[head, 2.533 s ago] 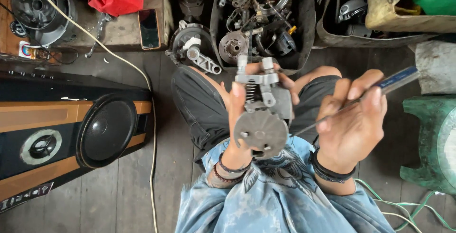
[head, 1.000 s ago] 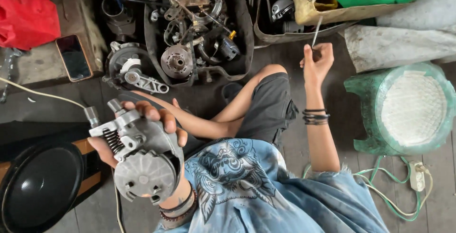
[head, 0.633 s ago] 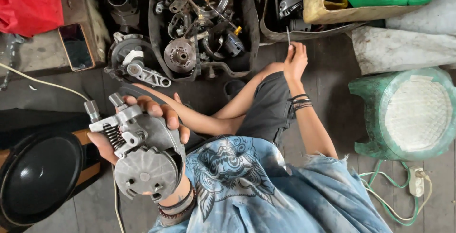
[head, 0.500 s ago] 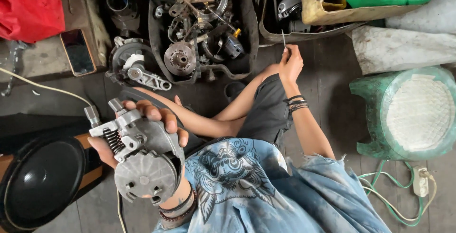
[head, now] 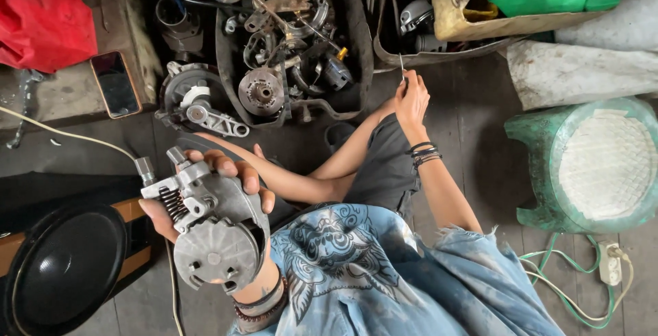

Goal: Cleaning and inspecting a motorcycle carburetor using a small metal tool in a workshop environment.

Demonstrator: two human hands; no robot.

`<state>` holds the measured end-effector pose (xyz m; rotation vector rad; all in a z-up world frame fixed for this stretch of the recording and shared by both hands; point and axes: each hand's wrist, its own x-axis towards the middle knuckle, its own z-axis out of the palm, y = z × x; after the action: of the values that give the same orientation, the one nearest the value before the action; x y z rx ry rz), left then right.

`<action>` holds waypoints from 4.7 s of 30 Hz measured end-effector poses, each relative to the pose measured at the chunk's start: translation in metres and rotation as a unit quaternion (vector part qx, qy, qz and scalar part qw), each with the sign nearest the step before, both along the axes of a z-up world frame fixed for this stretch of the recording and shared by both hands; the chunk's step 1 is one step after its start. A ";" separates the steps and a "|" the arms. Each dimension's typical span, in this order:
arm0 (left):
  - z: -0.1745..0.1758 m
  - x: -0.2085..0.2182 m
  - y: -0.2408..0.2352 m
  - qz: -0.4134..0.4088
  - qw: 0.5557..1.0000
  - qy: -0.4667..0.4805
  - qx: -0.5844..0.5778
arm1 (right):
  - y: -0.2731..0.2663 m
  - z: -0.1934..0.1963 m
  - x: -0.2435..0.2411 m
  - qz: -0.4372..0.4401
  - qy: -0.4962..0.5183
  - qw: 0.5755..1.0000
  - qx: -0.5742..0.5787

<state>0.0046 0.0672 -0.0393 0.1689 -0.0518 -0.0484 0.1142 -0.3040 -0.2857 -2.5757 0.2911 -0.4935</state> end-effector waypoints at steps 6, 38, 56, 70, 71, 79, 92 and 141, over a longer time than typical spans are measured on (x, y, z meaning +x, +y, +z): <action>-0.009 -0.001 0.000 -0.016 1.000 -0.011 -0.008 | 0.004 -0.005 -0.001 0.003 -0.016 1.000 0.027; -0.002 0.001 -0.005 0.009 1.000 0.023 0.008 | -0.028 -0.054 0.019 -0.038 0.117 0.959 0.254; -0.018 0.001 -0.008 -0.044 0.998 -0.011 -0.050 | -0.028 -0.033 0.004 -0.043 0.001 0.998 0.050; -0.023 0.004 -0.013 -0.055 0.996 -0.044 -0.056 | -0.015 -0.015 0.014 -0.039 0.020 0.998 -0.049; -0.022 0.002 -0.014 -0.053 0.997 -0.035 -0.054 | -0.014 -0.015 0.012 -0.040 0.016 0.998 -0.051; -0.023 0.000 -0.007 -0.054 0.997 -0.009 -0.052 | -0.010 -0.036 -0.025 -0.005 0.038 0.998 -0.041; -0.012 0.000 -0.016 -0.040 0.999 -0.017 -0.028 | -0.021 -0.018 0.010 -0.051 -0.008 0.999 0.001; -0.020 0.011 -0.025 -0.042 0.998 0.039 0.000 | -0.252 0.102 0.157 -0.017 0.226 0.767 -0.601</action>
<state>0.0156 0.0427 -0.0589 0.1644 0.0197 -0.1386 0.2709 -0.5557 -0.1841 -3.9688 0.1960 0.0260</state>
